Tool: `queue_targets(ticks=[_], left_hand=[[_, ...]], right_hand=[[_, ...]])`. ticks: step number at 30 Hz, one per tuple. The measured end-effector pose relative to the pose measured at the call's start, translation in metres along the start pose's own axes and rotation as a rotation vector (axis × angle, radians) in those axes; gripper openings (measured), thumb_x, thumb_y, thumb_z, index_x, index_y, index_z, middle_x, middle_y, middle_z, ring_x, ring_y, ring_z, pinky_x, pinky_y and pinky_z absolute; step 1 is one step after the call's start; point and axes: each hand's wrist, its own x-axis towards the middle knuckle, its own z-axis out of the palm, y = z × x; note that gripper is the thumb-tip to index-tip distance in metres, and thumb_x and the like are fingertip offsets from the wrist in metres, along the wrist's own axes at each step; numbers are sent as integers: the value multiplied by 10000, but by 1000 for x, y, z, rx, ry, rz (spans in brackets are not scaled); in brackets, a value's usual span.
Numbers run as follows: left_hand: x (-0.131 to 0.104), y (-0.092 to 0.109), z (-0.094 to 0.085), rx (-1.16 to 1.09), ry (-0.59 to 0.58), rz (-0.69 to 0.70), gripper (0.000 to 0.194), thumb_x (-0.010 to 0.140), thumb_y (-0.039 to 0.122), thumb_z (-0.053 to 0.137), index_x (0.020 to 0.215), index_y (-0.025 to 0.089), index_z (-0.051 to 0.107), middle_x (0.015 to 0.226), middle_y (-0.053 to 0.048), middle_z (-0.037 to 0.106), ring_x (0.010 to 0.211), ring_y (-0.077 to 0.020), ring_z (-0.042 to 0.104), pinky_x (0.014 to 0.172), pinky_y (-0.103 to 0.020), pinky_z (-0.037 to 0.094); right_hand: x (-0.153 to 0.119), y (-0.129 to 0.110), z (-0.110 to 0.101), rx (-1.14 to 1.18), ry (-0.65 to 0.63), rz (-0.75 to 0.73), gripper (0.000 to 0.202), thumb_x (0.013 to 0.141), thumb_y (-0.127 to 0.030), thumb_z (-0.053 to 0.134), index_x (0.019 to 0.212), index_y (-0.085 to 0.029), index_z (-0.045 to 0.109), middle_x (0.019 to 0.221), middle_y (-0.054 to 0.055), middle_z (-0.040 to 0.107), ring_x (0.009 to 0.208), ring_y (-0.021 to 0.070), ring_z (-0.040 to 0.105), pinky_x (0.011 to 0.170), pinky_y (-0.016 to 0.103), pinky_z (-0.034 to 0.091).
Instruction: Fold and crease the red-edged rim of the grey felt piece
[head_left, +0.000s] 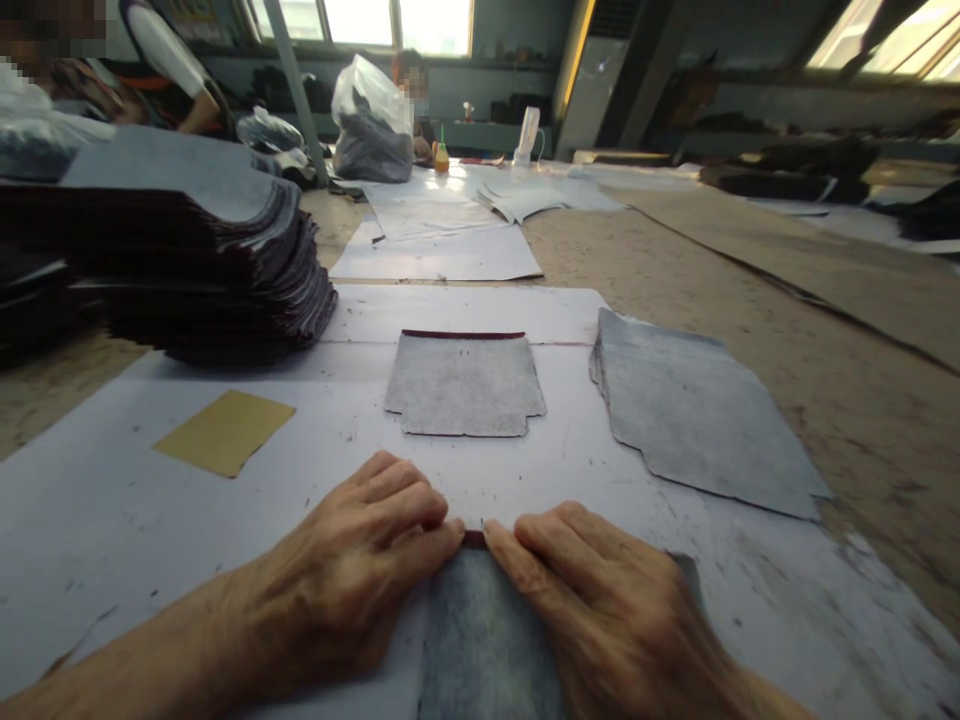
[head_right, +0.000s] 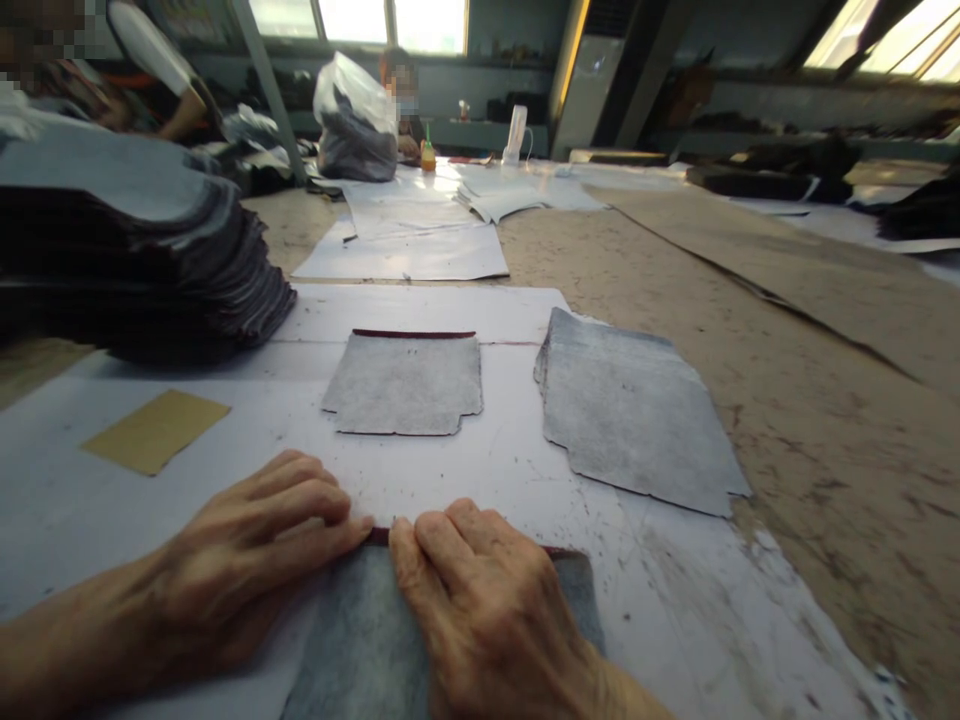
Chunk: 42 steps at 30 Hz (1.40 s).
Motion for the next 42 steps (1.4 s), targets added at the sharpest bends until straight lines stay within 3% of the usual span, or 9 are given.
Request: queue_targets(ticks=[7, 14, 18, 25, 30, 34, 37, 40, 42], left_hand=[[-1, -3, 1, 20, -73, 68, 278, 783, 14, 393, 1014, 103, 521, 815, -64, 540, 751, -167, 449, 718, -363, 374], [-16, 8, -9, 1, 75, -69, 387, 742, 31, 377, 1064, 178, 533, 888, -57, 531, 765, -165, 471, 697, -360, 358], [-25, 22, -8, -8, 6, -112, 327, 745, 95, 413, 1043, 158, 532, 846, -56, 534, 717, -166, 457, 655, -350, 345], [-19, 34, -21, -14, -125, -239, 278, 770, 61, 430, 1003, 160, 545, 886, -55, 536, 806, -173, 478, 757, -352, 393], [-19, 30, -19, 5, -125, -226, 237, 774, 81, 429, 964, 157, 549, 868, -57, 540, 776, -170, 483, 735, -349, 399], [-22, 24, -12, -6, -44, -140, 261, 765, 114, 393, 979, 151, 539, 829, -63, 529, 723, -171, 477, 662, -353, 373], [-23, 25, -12, 11, -48, -122, 271, 754, 104, 405, 995, 149, 520, 819, -61, 523, 716, -167, 478, 664, -347, 376], [-22, 28, -16, 27, -97, -153, 278, 748, 65, 415, 997, 148, 507, 836, -61, 524, 754, -171, 476, 704, -352, 384], [-21, 30, -16, 15, -90, -173, 264, 760, 64, 401, 982, 152, 514, 838, -61, 520, 747, -169, 462, 689, -347, 379]], right_hand=[[4, -1, 2, 6, -53, -31, 312, 863, -59, 332, 1074, -28, 560, 827, 81, 578, 683, 188, 472, 554, 318, 433], [6, 2, 3, 11, -97, -46, 326, 865, -64, 303, 1083, -49, 545, 850, 78, 582, 699, 189, 480, 567, 307, 436], [9, 4, 1, 61, -150, -8, 382, 830, -62, 315, 1152, -92, 517, 859, 64, 582, 726, 195, 487, 622, 326, 456], [19, 2, -8, 144, -314, 65, 380, 809, -96, 361, 1149, -133, 528, 857, 57, 556, 754, 196, 477, 642, 326, 456], [18, 2, -8, 59, -298, 31, 440, 765, -63, 384, 1170, -168, 522, 878, 49, 559, 755, 188, 488, 630, 304, 458], [19, -1, -7, -35, -303, -17, 530, 670, -44, 397, 1172, -158, 523, 911, 56, 574, 762, 210, 503, 647, 338, 478], [21, -4, -5, -77, -291, -3, 546, 639, -35, 389, 1151, -155, 538, 909, 69, 573, 772, 225, 514, 654, 364, 492], [19, -5, -3, -56, -265, 19, 514, 682, -32, 371, 1157, -136, 538, 882, 92, 564, 747, 229, 519, 610, 373, 497], [14, -3, -4, 6, -154, 11, 469, 743, -26, 358, 1181, -86, 513, 869, 110, 560, 738, 218, 519, 589, 356, 497]])
